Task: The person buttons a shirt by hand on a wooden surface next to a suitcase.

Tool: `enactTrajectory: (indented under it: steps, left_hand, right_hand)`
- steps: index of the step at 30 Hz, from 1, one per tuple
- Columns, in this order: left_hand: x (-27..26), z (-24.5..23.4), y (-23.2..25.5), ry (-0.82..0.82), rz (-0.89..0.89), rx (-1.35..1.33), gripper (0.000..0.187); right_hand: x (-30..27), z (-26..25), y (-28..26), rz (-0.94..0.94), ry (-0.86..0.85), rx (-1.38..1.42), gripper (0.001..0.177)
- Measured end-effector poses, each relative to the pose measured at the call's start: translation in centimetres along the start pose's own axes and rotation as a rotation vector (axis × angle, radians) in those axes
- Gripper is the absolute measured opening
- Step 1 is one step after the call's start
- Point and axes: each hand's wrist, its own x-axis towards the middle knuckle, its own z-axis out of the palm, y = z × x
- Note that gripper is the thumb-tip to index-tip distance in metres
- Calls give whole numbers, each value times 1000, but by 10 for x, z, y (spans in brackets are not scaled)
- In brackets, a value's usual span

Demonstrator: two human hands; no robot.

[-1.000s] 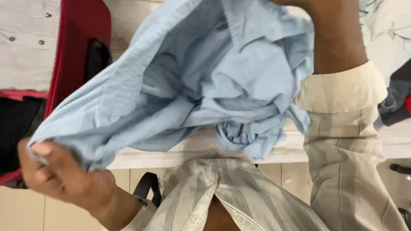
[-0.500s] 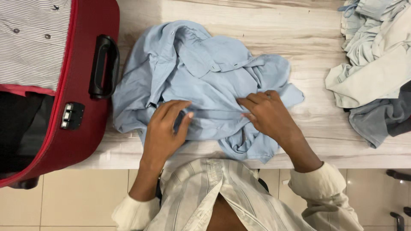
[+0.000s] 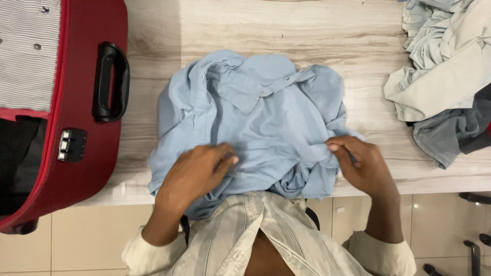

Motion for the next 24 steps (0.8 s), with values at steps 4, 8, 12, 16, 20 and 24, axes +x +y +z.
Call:
enactTrajectory:
  steps: [4, 8, 12, 16, 20, 24]
  left_hand:
    - [53, 4, 7, 512, 520, -14, 27]
    - [119, 15, 6, 895, 805, 322, 61]
    - [142, 16, -7, 540, 561, 290, 27]
    - [128, -13, -7, 716, 371, -222, 30]
    - [79, -17, 8, 989, 540, 101, 50]
    - [47, 25, 24, 344, 958, 5, 59]
  right_hand:
    - [-14, 25, -9, -18, -214, 200, 13]
    - [-36, 12, -26, -113, -598, 485, 13]
    - [-37, 0, -23, 128, 36, 253, 20]
    - [-34, 5, 1, 414, 184, -439, 33]
    - [-30, 33, 34, 193, 136, -342, 28]
    - [-10, 18, 64, 315, 262, -131, 39]
